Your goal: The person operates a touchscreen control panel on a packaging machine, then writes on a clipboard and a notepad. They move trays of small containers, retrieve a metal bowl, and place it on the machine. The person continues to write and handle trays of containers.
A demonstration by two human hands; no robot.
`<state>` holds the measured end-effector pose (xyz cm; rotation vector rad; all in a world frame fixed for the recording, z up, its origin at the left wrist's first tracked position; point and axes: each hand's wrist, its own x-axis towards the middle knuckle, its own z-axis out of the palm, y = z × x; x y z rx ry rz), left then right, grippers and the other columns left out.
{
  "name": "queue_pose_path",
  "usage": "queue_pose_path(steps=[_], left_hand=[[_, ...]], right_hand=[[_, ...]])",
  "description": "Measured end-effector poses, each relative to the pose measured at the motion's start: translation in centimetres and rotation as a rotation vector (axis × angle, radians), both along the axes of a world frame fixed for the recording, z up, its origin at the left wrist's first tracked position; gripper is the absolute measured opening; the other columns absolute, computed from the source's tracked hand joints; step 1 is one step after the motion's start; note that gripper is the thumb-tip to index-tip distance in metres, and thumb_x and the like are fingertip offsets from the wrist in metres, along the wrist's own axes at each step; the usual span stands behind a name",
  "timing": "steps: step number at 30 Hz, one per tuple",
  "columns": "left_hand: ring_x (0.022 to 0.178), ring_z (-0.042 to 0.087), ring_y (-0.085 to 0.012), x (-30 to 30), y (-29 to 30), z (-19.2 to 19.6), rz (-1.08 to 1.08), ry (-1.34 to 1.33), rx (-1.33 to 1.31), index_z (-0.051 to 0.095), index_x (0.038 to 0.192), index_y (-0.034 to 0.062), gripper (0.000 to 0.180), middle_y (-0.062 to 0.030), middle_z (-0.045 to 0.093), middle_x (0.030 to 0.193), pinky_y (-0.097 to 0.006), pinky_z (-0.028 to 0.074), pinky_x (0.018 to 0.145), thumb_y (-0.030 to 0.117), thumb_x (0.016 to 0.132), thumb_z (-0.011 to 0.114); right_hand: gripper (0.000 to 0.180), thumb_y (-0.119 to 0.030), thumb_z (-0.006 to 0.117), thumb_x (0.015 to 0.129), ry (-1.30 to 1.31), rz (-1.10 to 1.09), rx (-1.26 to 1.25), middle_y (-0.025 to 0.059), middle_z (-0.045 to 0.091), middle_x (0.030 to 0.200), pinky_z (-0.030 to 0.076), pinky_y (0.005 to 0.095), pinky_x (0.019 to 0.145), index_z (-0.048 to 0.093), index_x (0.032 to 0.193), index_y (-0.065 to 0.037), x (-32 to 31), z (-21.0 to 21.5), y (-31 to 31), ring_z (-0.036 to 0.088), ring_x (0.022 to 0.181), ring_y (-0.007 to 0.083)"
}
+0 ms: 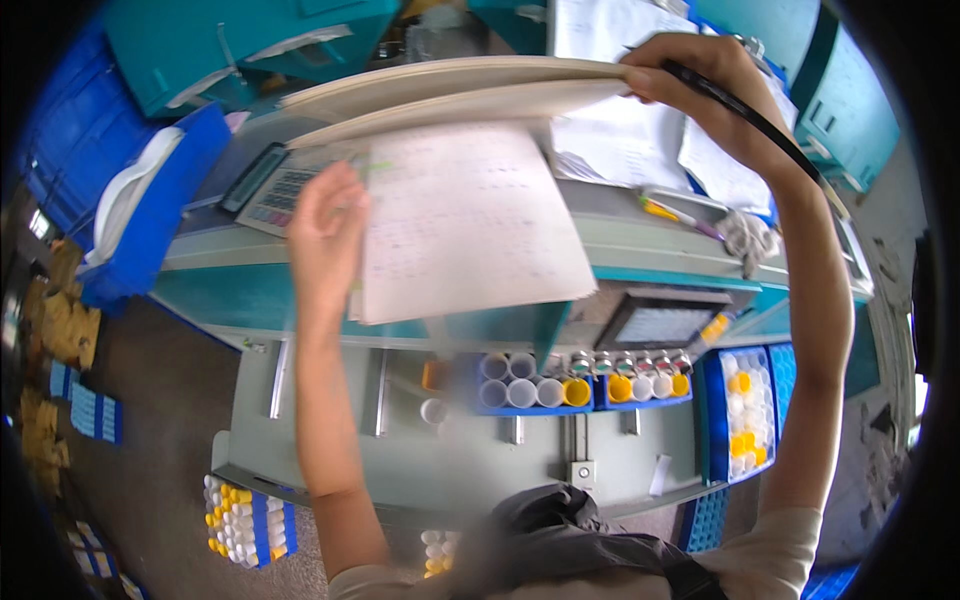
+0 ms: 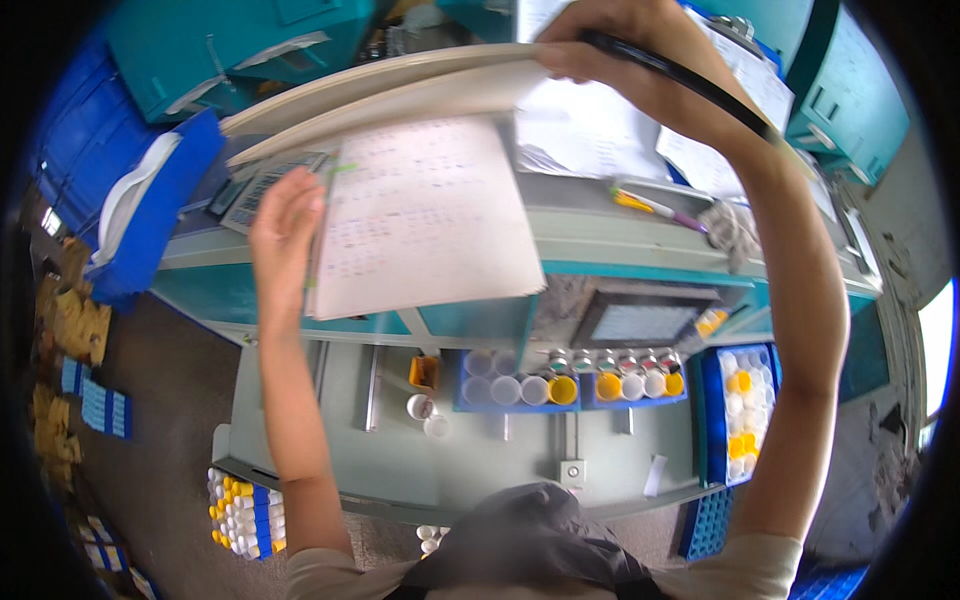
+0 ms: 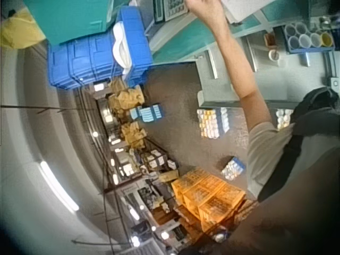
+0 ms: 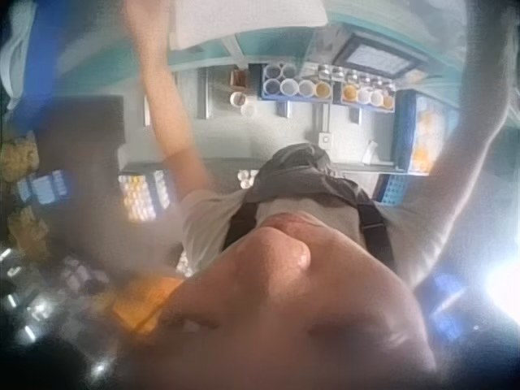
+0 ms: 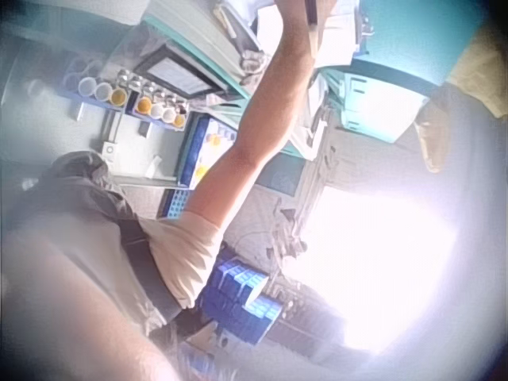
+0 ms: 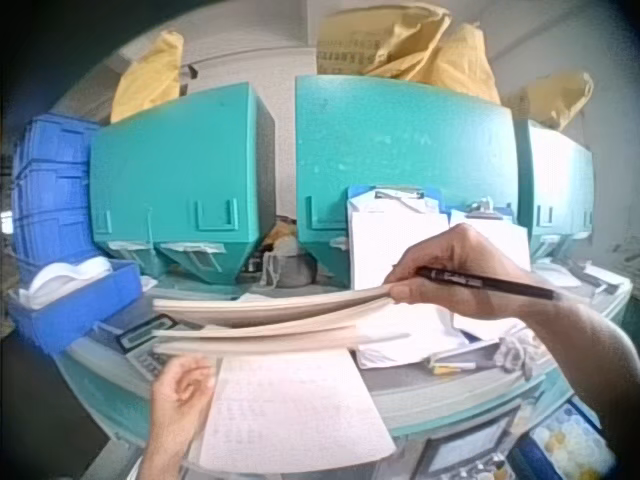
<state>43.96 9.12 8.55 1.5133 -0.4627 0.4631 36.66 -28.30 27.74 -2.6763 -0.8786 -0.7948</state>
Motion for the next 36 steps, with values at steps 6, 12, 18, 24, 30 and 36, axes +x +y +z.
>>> queue_pose_path(steps=[6,12,18,24,30,36], left_hand=[[0.109,0.069,-0.0194,1.0,-0.4,-1.4,-0.021,0.013,-0.014,0.059,0.134,-0.0028,0.047,-0.0131,0.070,0.122,-0.031,0.055,0.099,0.004,0.091,0.076],[0.108,0.065,-0.0160,0.6,0.3,-1.5,-0.008,0.067,-0.005,0.067,0.123,-0.0008,0.028,-0.0092,0.071,0.115,-0.029,0.048,0.097,0.018,0.103,0.063],[0.104,0.063,-0.0148,0.8,0.1,-0.9,0.009,0.145,-0.058,0.068,0.120,-0.0011,0.032,-0.0098,0.071,0.112,-0.029,0.048,0.094,0.026,0.105,0.061],[0.105,0.063,-0.0166,0.4,-0.3,-0.7,0.042,0.153,0.007,0.064,0.126,-0.0018,0.031,-0.0107,0.067,0.120,-0.030,0.050,0.095,0.004,0.096,0.065],[0.108,0.061,-0.0170,-0.1,-0.6,-0.7,0.025,0.119,0.033,0.056,0.140,0.0002,0.050,-0.0134,0.061,0.132,-0.031,0.051,0.097,-0.007,0.091,0.063],[0.109,0.061,-0.0177,-0.5,-0.9,-0.1,0.039,0.106,0.071,0.052,0.147,0.0037,0.057,-0.0158,0.059,0.136,-0.031,0.051,0.098,-0.006,0.092,0.063]], right_hand=[[0.037,-0.034,0.069,0.099,-0.002,-0.071,0.079,0.0172,0.075,0.094,0.061,0.0330,0.084,0.076,0.110,0.000,0.9,0.4,-0.6,0.076,0.086,0.0249],[0.033,-0.029,0.061,0.106,-0.032,0.019,-0.002,0.0177,0.075,0.104,0.061,0.0330,0.084,0.072,0.114,0.001,1.8,1.6,0.1,0.076,0.089,0.0248],[0.025,-0.017,0.071,0.099,0.197,-0.043,0.322,0.0102,0.075,0.088,0.057,0.0238,0.075,0.074,0.106,0.006,-0.4,3.1,2.8,0.069,0.080,0.0132],[0.026,-0.019,0.074,0.097,0.211,0.020,0.339,0.0105,0.075,0.088,0.057,0.0243,0.074,0.075,0.105,0.006,0.0,3.2,2.9,0.069,0.080,0.0140],[0.027,-0.021,0.076,0.096,0.266,0.000,0.361,0.0106,0.076,0.090,0.057,0.0237,0.075,0.076,0.106,0.004,0.2,3.3,2.0,0.070,0.081,0.0143],[0.026,-0.019,0.078,0.092,0.300,-0.026,0.384,0.0110,0.077,0.089,0.057,0.0237,0.075,0.077,0.105,0.004,0.5,3.3,1.5,0.071,0.081,0.0147]])
